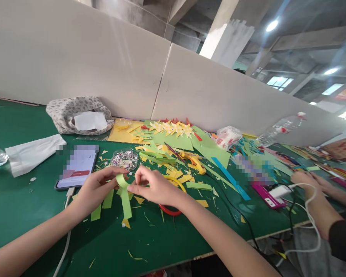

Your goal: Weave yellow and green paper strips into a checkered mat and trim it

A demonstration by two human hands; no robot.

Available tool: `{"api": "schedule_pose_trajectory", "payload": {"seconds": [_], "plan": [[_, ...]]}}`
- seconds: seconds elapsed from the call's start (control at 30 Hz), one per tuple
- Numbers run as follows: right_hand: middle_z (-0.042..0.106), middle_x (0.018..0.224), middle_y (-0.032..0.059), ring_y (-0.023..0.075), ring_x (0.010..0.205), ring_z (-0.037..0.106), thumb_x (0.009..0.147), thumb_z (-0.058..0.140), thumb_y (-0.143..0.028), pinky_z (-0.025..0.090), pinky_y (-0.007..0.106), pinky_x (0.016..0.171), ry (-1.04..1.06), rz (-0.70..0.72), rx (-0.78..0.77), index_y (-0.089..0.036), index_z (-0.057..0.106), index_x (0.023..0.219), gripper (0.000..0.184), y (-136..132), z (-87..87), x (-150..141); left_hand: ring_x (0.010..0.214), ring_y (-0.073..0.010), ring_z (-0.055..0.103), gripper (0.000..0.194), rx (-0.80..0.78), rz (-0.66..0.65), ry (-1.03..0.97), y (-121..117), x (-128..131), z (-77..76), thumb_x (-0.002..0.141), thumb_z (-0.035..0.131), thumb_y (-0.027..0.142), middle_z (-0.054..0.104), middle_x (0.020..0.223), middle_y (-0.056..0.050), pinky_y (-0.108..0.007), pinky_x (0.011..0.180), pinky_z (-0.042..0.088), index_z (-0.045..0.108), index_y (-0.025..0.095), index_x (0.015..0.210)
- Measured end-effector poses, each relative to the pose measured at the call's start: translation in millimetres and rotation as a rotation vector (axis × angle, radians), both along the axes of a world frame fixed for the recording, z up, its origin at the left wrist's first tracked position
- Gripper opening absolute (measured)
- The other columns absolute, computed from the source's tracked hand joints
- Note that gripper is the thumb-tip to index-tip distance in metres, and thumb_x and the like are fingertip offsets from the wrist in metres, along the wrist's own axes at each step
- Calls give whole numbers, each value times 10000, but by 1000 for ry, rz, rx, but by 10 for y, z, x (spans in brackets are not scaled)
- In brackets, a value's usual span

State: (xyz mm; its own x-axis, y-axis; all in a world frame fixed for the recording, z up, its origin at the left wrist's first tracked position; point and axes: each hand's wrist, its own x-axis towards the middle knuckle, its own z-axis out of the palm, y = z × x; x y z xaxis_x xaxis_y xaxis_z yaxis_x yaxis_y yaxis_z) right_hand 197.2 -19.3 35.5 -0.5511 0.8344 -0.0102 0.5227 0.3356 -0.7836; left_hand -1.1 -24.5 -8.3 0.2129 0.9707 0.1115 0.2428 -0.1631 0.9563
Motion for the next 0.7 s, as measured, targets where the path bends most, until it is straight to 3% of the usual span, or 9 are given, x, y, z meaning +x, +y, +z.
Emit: {"api": "schedule_pose_trajectory", "payload": {"seconds": [0.13, 0.2, 0.33, 0.43, 0.57, 0.63, 0.7], "plan": [[654, 792, 12, 136, 691, 619, 819, 478, -354, 486, 265, 614, -188, -301, 144, -217, 554, 803, 158, 385, -82, 437, 881, -227, 640, 333, -137, -1, -30, 23, -9, 5, 767, 555, 473, 694, 990, -21, -298, 711, 542, 660, 253, 995], [664, 770, 40, 176, 719, 630, 772, 542, -289, 497, 317, 656, -247, -383, 180, -194, 592, 737, 112, 559, -132, 675, 881, -235, 639, 370, -175, -1, -41, 18, 12, 40, 769, 532, 514, 698, 986, -18, -292, 668, 555, 668, 258, 1000], [661, 925, 103, 215, 829, 627, 797, 480, -212, 490, 383, 742, -278, -522, 298, -164, 612, 909, 180, 702, -202, 928, 895, -247, 625, 433, -200, -27, -46, -24, 57, 137, 808, 455, 536, 697, 965, -40, -291, 621, 557, 664, 232, 1035], [609, 1119, 93, 228, 1007, 576, 823, 467, -248, 446, 409, 861, -280, -505, 382, -202, 566, 1097, 295, 659, -248, 857, 916, -239, 615, 434, -257, -47, -42, -60, 69, 202, 813, 457, 522, 695, 962, -44, -265, 636, 542, 658, 219, 1050], [496, 1303, 49, 242, 1216, 423, 846, 469, -342, 350, 445, 977, -358, -253, 463, -266, 488, 1233, 395, 557, -310, 615, 882, -232, 614, 436, -286, -30, -42, -73, 70, 242, 799, 473, 525, 698, 934, -42, -259, 633, 525, 666, 216, 1038], [599, 1177, 41, 228, 1129, 503, 862, 448, -344, 351, 432, 965, -406, -175, 514, -263, 587, 1110, 296, 527, -292, 530, 908, -237, 604, 433, -285, -33, -44, -71, 70, 242, 795, 477, 528, 691, 957, -40, -261, 641, 520, 667, 220, 1033], [689, 920, 23, 192, 911, 601, 862, 451, -330, 387, 382, 903, -436, -237, 540, -249, 655, 923, 228, 521, -235, 507, 917, -235, 597, 435, -287, -42, -43, -68, 69, 235, 798, 469, 533, 681, 986, -39, -259, 641, 515, 666, 224, 1031]]}}
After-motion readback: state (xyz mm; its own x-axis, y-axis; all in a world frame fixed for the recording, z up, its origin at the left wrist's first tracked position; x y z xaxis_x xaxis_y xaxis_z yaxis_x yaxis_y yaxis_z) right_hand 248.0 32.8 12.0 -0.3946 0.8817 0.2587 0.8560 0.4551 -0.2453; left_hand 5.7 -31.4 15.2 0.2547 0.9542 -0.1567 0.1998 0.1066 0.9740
